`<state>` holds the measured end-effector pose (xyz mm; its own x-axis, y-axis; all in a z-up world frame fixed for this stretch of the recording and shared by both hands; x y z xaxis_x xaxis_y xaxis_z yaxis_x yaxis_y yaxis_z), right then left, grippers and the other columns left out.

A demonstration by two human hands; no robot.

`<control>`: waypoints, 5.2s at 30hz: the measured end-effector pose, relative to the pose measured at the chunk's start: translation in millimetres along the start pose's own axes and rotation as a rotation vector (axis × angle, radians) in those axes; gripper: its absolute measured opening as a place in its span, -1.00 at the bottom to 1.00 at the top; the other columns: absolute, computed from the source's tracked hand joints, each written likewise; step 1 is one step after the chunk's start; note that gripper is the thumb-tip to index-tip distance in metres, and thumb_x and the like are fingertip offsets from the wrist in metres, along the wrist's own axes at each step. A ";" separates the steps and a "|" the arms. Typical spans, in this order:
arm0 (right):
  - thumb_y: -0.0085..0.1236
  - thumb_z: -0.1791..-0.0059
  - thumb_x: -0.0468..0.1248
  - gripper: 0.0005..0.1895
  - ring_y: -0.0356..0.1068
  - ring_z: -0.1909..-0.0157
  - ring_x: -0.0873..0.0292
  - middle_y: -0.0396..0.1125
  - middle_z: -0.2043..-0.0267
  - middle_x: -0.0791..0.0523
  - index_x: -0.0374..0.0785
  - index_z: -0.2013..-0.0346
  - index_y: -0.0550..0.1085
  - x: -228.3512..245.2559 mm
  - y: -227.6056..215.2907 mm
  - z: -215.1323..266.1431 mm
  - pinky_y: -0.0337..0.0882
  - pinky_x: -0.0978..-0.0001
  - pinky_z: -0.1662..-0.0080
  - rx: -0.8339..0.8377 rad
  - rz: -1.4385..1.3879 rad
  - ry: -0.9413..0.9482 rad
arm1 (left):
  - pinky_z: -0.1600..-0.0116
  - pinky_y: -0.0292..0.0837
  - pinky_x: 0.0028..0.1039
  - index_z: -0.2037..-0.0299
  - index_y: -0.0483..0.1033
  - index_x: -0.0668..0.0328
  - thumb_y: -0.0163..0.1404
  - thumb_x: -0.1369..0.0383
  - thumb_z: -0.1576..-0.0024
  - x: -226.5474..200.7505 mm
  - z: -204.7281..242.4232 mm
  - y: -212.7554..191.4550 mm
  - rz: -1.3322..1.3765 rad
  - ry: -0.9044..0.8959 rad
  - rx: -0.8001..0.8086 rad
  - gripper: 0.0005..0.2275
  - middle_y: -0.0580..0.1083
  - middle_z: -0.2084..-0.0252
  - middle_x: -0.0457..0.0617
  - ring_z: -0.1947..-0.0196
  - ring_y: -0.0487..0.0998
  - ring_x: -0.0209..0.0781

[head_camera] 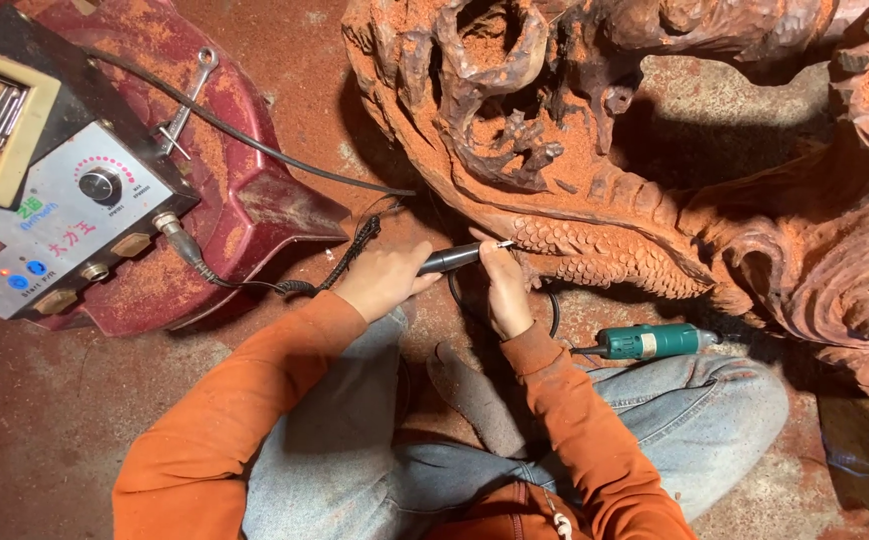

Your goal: Using a rotary carving tool to add fine textures and details to a large, intricate wooden sculpture.

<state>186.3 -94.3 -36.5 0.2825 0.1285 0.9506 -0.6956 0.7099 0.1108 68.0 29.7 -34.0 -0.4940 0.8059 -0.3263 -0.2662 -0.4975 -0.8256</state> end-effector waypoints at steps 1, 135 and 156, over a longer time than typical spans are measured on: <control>-0.08 -0.17 -0.12 -0.58 0.23 -0.26 0.03 0.33 -0.17 -0.07 -0.36 -0.17 0.47 0.9 0.4 0.7 0.13 0.05 -0.36 0.000 0.000 0.000 | 0.15 0.58 -0.05 0.07 0.26 -0.14 -0.23 -0.08 -0.23 0.1 0.9 -2.2 0.000 -0.001 0.000 -0.70 0.56 0.28 0.05 0.25 0.67 0.20; -0.11 -0.14 0.05 -0.65 0.34 -0.23 0.00 0.38 -0.20 0.00 -0.17 0.13 0.39 -22.5 0.8 1.4 0.44 -0.02 -0.21 -0.019 -0.428 0.240 | 0.39 0.57 -0.19 0.06 0.39 -0.09 0.02 -0.05 -0.14 -8.7 -11.2 -21.9 -0.218 0.240 -0.444 -0.66 0.46 0.47 -0.06 0.46 0.63 -0.02; -0.07 -0.21 -0.08 -0.60 0.30 0.11 0.25 0.36 0.30 0.16 -0.27 0.35 0.52 6.2 -8.9 7.9 0.38 0.22 -0.14 -0.012 0.260 -0.071 | 0.02 0.49 0.12 -0.04 0.14 0.17 -0.38 0.07 -0.33 -16.2 14.7 40.7 0.156 0.042 0.143 -0.67 0.52 0.20 0.32 0.14 0.61 0.36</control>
<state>189.0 -105.3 -29.3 0.0487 0.2590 0.9646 -0.7306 0.6678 -0.1425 53.1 -8.4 -55.5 -0.5038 0.7271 -0.4663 -0.3058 -0.6550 -0.6910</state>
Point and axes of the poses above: each hand's wrist, its own z-axis away from the middle knuckle, its own y-axis out of the palm, x = y × z, the point moved 9 cm from there along -z, towards the middle knuckle
